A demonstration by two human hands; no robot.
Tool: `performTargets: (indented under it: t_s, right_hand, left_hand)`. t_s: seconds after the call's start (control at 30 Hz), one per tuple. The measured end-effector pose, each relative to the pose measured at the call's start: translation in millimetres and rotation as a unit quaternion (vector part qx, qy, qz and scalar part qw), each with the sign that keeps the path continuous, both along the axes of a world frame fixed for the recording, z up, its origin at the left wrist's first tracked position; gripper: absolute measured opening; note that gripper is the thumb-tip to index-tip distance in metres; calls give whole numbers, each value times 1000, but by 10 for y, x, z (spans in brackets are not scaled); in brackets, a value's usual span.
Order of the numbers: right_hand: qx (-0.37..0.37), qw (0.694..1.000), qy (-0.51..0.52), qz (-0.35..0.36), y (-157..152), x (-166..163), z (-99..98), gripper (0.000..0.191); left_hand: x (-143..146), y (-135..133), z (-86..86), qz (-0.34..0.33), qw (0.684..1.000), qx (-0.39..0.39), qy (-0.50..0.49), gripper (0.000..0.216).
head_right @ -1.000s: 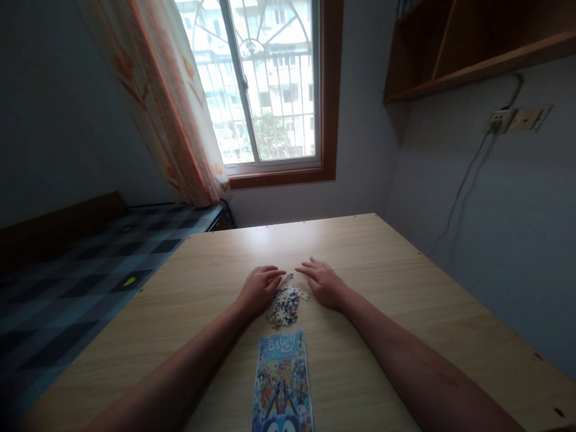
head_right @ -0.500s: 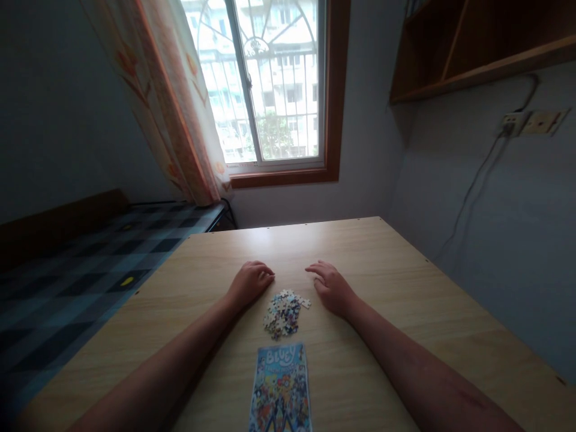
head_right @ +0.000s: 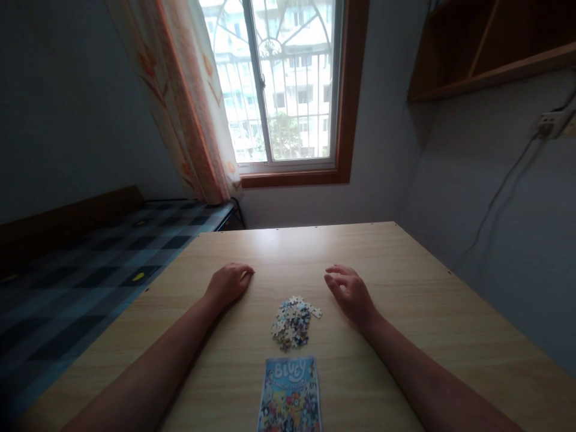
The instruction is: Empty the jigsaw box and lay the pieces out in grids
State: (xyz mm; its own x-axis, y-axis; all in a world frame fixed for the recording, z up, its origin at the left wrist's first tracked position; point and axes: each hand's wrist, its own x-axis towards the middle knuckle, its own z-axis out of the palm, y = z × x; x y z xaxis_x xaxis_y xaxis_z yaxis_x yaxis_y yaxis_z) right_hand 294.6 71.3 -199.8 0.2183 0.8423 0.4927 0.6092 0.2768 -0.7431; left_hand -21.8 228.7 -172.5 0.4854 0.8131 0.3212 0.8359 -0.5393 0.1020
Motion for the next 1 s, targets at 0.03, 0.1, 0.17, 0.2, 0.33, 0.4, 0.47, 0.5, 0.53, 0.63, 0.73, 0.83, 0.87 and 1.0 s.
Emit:
performTargets:
  t_s: [0.03, 0.1, 0.17, 0.2, 0.33, 0.4, 0.47, 0.5, 0.53, 0.63, 0.73, 0.83, 0.87, 1.0]
  right_hand:
    - [-1, 1000, 15, -3, 5, 2, -3, 53]
    - [-6, 999, 49, -12, 13, 4, -15, 58]
    - [-18, 997, 77, -17, 17, 9, -29, 56]
    - [-27, 996, 89, -15, 17, 13, -35, 54]
    - [-62, 991, 121, 12, 30, 34, -61, 50]
    - [-72, 988, 133, 14, 45, 40, -75, 47]
    - [-81, 987, 140, 10, 62, 39, -85, 44]
    - [-84, 986, 142, 9, 69, 37, -88, 43]
    - [-85, 986, 144, 10, 73, 34, -88, 43]
    - [-76, 986, 146, 17, 75, 23, -78, 41]
    - [-62, 988, 142, 23, 69, 15, -69, 39]
    - [-54, 990, 126, 26, 70, 14, -82, 40]
    - [-53, 991, 121, 26, 72, 16, -89, 41]
    - [-58, 992, 106, 17, 71, 17, -99, 43]
  left_hand:
    - [-36, 15, -2, 10, 1000, 3, 7, 24]
    - [-115, 50, -10, 23, 1000, 3, 10, 28]
    - [-182, 85, -20, 39, 999, 4, -3, 35]
    - [-204, 97, -25, 51, 999, 7, -11, 39]
    - [-191, 75, -42, 94, 995, 22, -9, 41]
    - [-143, 34, -54, 95, 995, 23, 8, 39]
    - [-97, -4, -71, 85, 996, 21, 23, 39]
    - [-79, -16, -81, 79, 996, 19, 30, 40]
    - [-68, -22, -92, 74, 996, 15, 36, 39]
    - [-74, 6, -124, 69, 996, 2, 49, 40]
    - [-129, 85, -141, 61, 997, -11, 43, 42]
    - [-191, 172, -144, 47, 998, -22, 32, 43]
    - [-205, 195, -144, 44, 998, -22, 29, 43]
    - [-216, 240, -153, 46, 998, -10, 29, 44]
